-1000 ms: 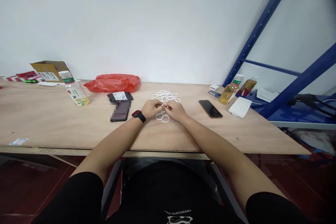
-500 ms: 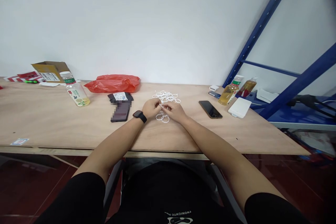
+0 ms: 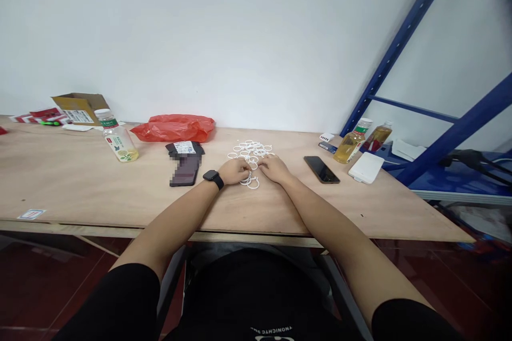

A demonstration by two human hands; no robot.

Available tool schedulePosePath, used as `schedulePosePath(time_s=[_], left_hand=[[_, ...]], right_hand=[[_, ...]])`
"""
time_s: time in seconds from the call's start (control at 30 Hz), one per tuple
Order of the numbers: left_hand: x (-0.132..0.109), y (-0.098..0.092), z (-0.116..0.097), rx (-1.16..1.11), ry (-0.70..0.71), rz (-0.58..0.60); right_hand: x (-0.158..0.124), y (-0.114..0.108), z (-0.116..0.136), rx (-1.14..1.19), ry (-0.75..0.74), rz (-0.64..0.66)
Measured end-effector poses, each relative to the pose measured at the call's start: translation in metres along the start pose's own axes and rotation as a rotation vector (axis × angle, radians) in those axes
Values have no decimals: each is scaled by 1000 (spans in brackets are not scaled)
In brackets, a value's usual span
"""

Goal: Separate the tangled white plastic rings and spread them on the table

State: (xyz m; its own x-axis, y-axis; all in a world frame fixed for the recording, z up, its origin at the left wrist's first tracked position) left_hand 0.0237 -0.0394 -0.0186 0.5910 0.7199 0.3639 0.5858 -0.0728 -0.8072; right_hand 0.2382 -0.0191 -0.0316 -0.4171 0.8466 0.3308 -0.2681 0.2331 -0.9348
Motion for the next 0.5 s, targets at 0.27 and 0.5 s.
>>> schedulePosePath(time_s=[0.27,0.5], left_hand=[[0,-5,1,41,-86,-89],[0,-6,1,44,-159,-132]], right_hand=[[-2,1,7,45,-90,-18],[0,4,8,103,-165,-40]])
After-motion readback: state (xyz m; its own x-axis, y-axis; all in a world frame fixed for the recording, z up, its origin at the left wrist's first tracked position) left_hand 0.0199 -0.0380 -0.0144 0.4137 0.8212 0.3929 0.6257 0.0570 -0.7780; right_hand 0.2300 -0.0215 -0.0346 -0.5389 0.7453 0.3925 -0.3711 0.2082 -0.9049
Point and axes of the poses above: each hand's wrist, its own x-axis towards the middle knuckle, its own y-axis out of the palm, z = x × y, the point moved 1 cm from there along x, towards the middle knuckle, and after that the axes turned 5 degrees about -x, right-handed, at the moved point
